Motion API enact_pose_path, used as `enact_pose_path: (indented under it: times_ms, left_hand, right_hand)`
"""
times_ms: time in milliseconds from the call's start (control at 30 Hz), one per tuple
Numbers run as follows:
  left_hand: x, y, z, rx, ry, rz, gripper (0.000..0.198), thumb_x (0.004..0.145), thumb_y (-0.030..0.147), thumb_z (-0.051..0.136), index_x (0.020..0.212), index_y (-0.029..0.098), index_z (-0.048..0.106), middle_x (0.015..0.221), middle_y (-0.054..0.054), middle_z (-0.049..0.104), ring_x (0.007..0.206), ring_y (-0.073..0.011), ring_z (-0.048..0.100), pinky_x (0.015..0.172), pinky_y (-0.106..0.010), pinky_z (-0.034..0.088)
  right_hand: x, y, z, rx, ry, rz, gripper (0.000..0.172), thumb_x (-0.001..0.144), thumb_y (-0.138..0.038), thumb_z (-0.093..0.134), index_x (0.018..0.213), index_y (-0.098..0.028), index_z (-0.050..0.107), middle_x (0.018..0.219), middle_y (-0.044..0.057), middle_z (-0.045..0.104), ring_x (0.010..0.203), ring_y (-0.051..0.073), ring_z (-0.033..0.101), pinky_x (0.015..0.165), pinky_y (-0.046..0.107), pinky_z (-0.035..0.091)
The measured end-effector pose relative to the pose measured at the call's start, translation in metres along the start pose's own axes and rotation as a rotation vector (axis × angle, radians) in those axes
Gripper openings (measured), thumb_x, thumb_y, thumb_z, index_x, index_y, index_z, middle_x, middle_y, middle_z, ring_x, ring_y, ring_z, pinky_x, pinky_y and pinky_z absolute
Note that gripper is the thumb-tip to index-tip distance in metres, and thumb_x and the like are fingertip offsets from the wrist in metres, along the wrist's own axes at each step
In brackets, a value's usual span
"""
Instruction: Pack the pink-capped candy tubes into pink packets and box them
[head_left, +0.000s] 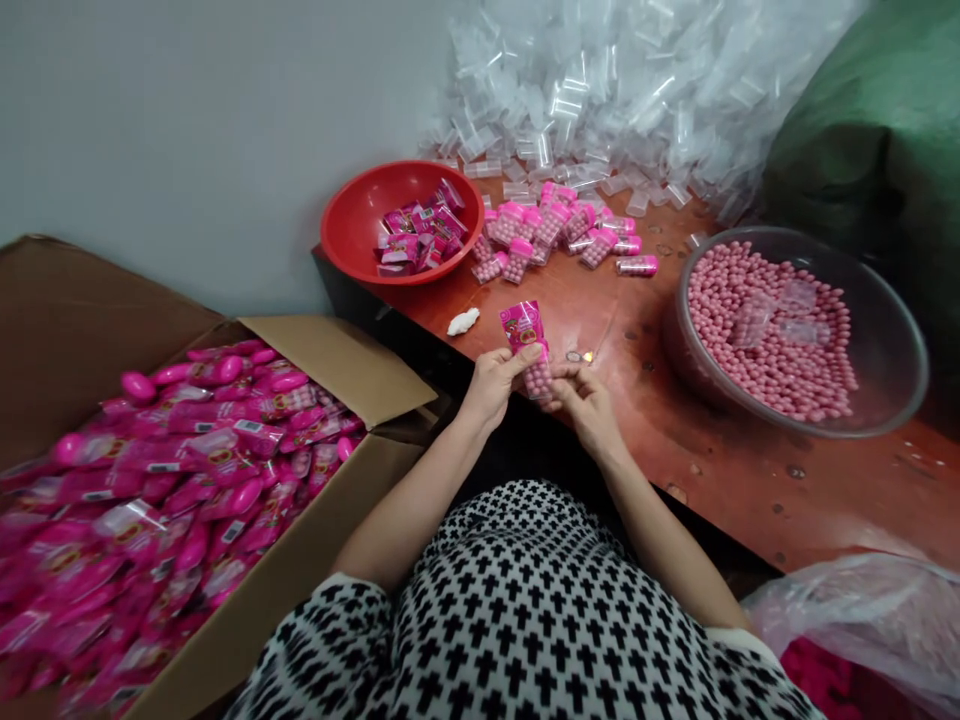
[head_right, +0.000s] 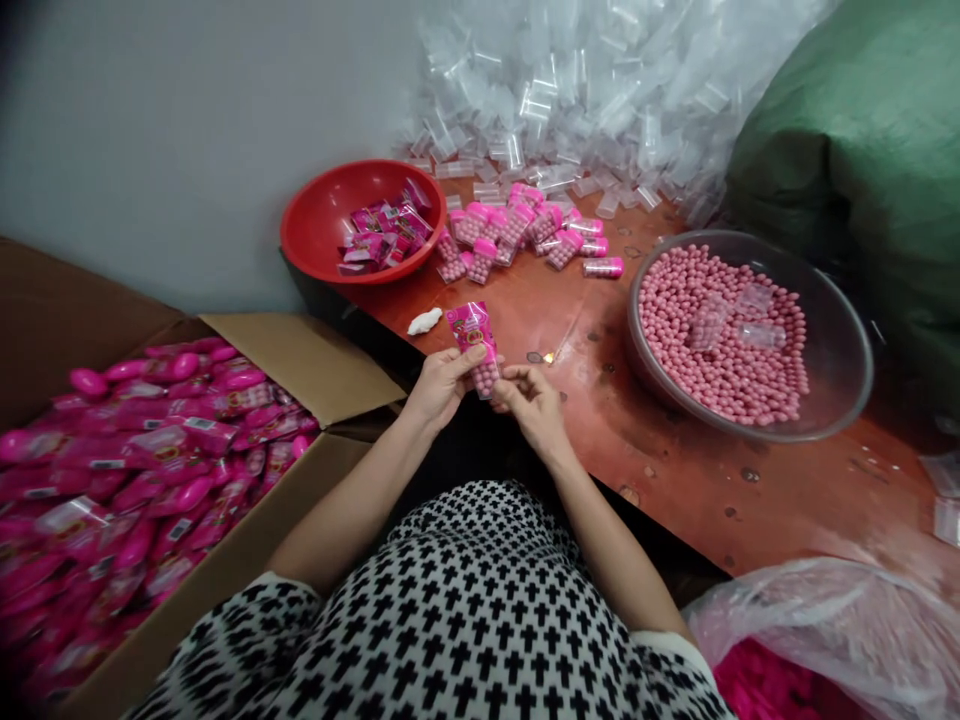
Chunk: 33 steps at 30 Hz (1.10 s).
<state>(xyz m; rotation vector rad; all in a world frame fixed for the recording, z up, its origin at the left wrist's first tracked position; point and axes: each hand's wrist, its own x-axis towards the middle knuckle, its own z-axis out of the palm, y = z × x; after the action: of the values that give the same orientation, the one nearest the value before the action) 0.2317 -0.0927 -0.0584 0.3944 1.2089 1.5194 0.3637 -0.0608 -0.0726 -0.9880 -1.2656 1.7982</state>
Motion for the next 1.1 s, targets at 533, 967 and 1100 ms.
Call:
enact_pose_path:
  times_ms: [533, 967, 1100]
  left_hand:
    - [0.003, 0.0, 0.007, -0.106, -0.023, 0.023, 0.035, 0.055, 0.037, 0.082, 0.067, 0.009, 0.064, 0.06, -0.002, 0.064, 0.054, -0.0118, 0.06, 0.06, -0.027, 0.051]
    - [-0.004, 0.002, -0.003, -0.081, -0.271, -0.145, 0.03, 0.06, 0.035, 0.079, 0.069, 0.009, 0.068, 0.067, -0.007, 0.066, 0.058, -0.0134, 0.06, 0.058, -0.027, 0.05]
    - [-0.006, -0.004, -0.007, -0.108, -0.31, -0.141, 0.029, 0.065, 0.036, 0.076, 0.068, 0.009, 0.066, 0.064, -0.004, 0.063, 0.054, -0.0118, 0.057, 0.055, -0.028, 0.049]
  right_hand:
    - [-0.012, 0.003, 0.01, 0.038, 0.117, -0.058, 0.024, 0.07, -0.035, 0.074, 0.083, -0.018, 0.062, 0.068, -0.003, 0.069, 0.054, 0.01, 0.063, 0.053, 0.022, 0.054]
    - [-0.01, 0.006, 0.011, 0.247, 0.059, -0.008, 0.023, 0.066, -0.031, 0.077, 0.076, -0.017, 0.061, 0.065, -0.003, 0.07, 0.045, 0.008, 0.062, 0.043, 0.017, 0.051]
    - [-0.008, 0.004, 0.014, 0.259, 0.099, -0.02, 0.024, 0.066, -0.031, 0.077, 0.076, -0.018, 0.059, 0.063, -0.004, 0.069, 0.044, 0.008, 0.061, 0.043, 0.017, 0.052]
